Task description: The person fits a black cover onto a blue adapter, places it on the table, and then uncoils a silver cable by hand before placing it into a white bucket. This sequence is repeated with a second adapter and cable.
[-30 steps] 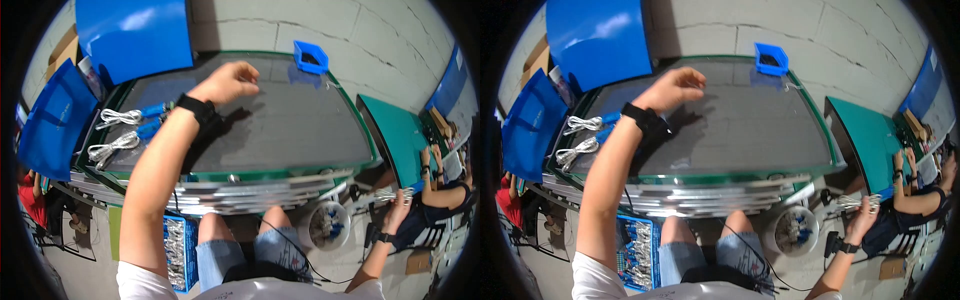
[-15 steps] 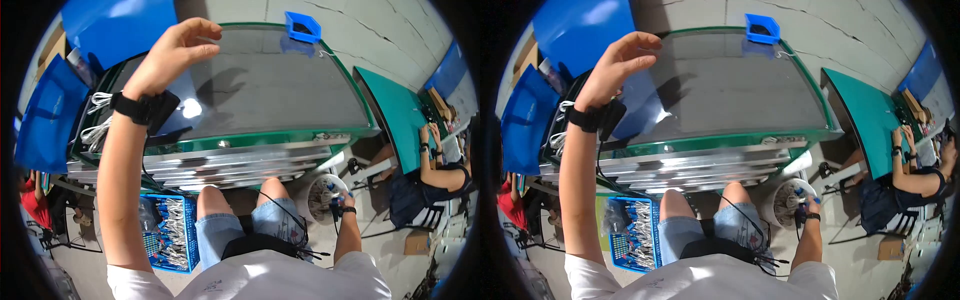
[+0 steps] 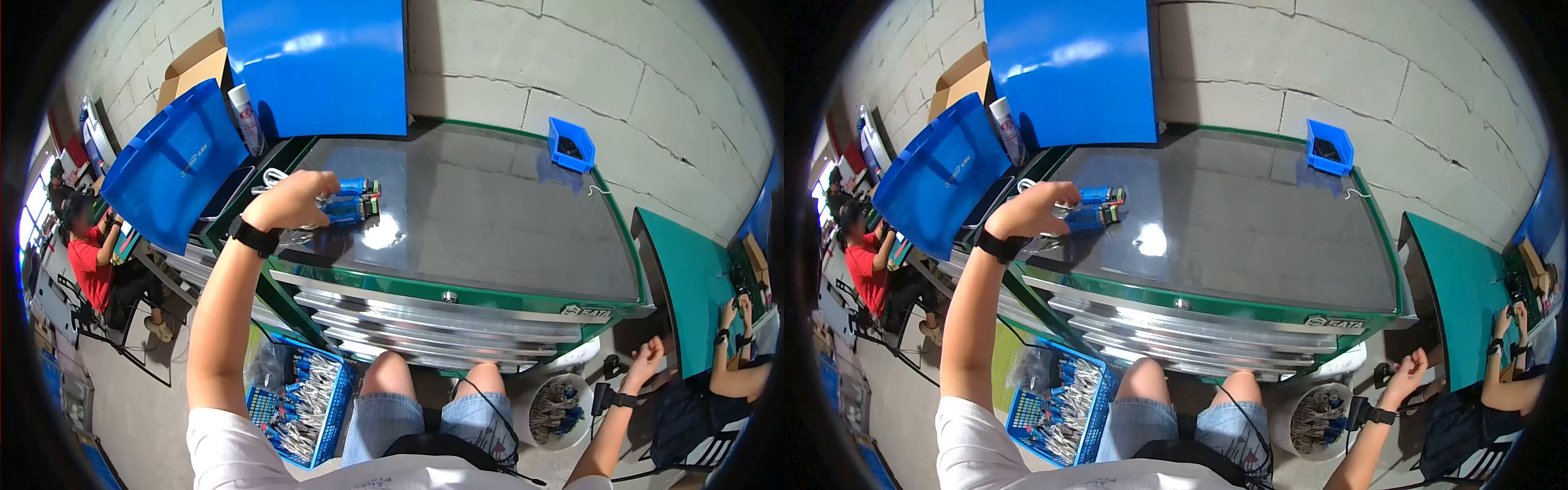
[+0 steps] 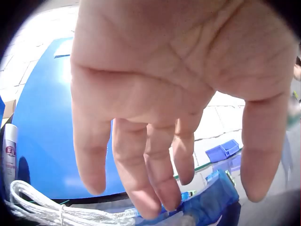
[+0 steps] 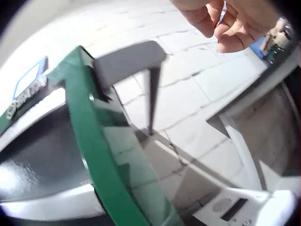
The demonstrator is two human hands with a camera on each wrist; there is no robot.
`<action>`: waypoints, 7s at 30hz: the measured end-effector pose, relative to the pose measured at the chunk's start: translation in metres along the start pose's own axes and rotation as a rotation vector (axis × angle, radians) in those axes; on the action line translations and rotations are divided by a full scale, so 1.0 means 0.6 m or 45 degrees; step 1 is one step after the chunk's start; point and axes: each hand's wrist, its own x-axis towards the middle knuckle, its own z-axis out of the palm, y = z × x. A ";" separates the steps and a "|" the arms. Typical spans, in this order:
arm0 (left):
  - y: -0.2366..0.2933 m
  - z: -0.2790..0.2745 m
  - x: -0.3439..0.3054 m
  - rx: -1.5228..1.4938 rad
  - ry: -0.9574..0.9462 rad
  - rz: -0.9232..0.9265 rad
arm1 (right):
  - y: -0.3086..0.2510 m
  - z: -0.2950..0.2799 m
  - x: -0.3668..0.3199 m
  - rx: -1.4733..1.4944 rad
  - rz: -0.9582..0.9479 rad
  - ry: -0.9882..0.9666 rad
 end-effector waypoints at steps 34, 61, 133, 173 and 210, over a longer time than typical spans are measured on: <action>0.148 0.074 0.278 -1.488 0.033 0.058 | -0.535 0.592 -0.043 -0.415 -1.332 -1.315; 0.132 0.076 0.256 -1.555 0.039 0.238 | -0.522 0.572 -0.069 0.066 -1.312 -1.506; 0.148 0.076 0.242 -1.550 0.088 0.285 | -0.521 0.566 -0.059 0.238 -0.597 -2.074; 0.139 0.081 0.245 -1.750 -0.052 0.610 | -0.535 0.557 -0.079 0.360 -0.709 -1.991; 0.139 0.078 0.247 -1.668 0.140 0.391 | -0.546 0.550 -0.092 0.286 -0.927 -1.698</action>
